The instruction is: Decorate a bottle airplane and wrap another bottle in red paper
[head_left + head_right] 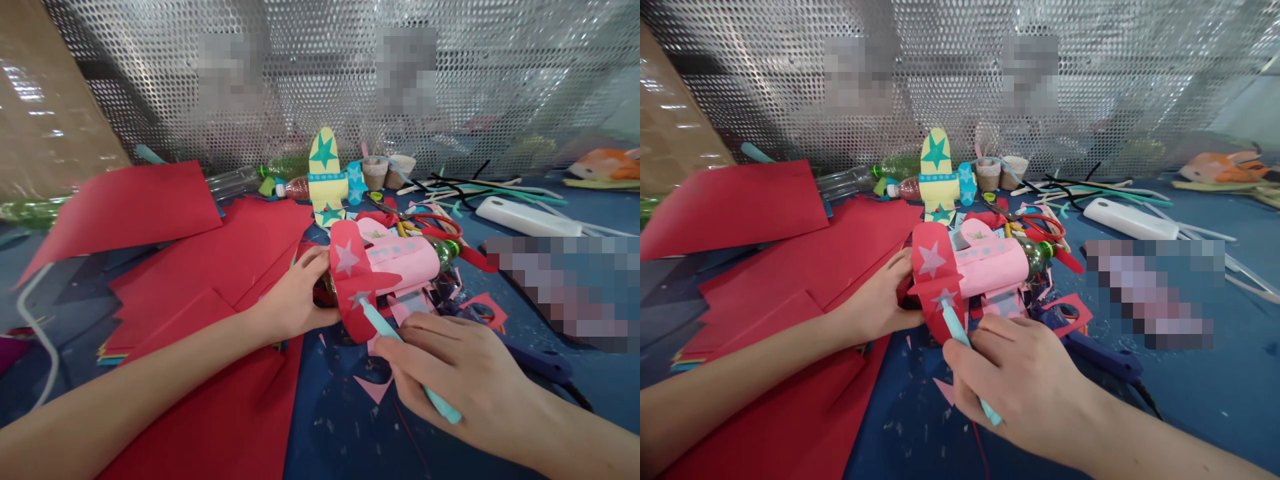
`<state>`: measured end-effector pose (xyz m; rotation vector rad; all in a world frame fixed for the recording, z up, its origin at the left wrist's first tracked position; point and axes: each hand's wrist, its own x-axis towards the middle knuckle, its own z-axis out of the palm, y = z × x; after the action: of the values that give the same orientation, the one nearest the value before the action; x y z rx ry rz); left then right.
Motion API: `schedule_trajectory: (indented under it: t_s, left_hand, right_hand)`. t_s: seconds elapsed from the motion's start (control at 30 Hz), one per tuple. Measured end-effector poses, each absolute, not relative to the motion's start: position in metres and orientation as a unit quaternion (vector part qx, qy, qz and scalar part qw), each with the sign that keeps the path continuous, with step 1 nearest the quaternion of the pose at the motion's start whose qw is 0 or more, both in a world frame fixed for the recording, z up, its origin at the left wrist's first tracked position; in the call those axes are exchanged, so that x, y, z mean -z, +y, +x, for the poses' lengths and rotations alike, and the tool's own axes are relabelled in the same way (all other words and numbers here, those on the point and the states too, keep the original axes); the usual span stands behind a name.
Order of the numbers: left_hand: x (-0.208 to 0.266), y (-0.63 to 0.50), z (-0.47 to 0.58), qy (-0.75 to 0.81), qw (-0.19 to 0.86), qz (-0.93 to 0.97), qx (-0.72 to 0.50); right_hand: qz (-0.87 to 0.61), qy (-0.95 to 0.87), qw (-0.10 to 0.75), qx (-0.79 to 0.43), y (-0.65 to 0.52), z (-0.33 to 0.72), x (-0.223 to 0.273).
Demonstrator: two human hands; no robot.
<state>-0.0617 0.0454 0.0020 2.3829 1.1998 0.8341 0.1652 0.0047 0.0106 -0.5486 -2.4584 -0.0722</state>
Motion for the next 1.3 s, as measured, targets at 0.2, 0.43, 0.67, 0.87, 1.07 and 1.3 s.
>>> schedule_trajectory:
  t_s: [0.2, 0.43, 0.67, 0.87, 1.07, 1.3]
  left_hand:
    - [-0.0009, 0.0447, -0.0618, 0.428, 0.172, 0.837, -0.295]
    - [-0.0015, 0.0453, -0.0617, 0.421, 0.17, 0.84, -0.296]
    - [-0.0023, 0.0441, -0.0615, 0.434, 0.18, 0.834, -0.289]
    - [-0.0008, 0.0449, -0.0619, 0.423, 0.178, 0.836, -0.299]
    - [-0.0004, 0.0455, -0.0619, 0.417, 0.176, 0.839, -0.301]
    - [-0.0007, 0.0449, -0.0616, 0.421, 0.166, 0.84, -0.3]
  right_hand:
    - [-0.219, -0.922, 0.316, 0.045, 0.0039, 0.1651, -0.0115]
    - [-0.21, -0.928, 0.306, 0.032, 0.0047, 0.165, -0.0108]
    - [-0.216, -0.925, 0.31, 0.038, 0.004, 0.1645, -0.012]
    - [-0.211, -0.927, 0.308, 0.031, 0.0041, 0.1651, -0.0111]
    - [-0.206, -0.929, 0.306, 0.033, 0.0046, 0.1659, -0.0094]
    - [-0.215, -0.923, 0.316, 0.035, 0.005, 0.1654, -0.0114]
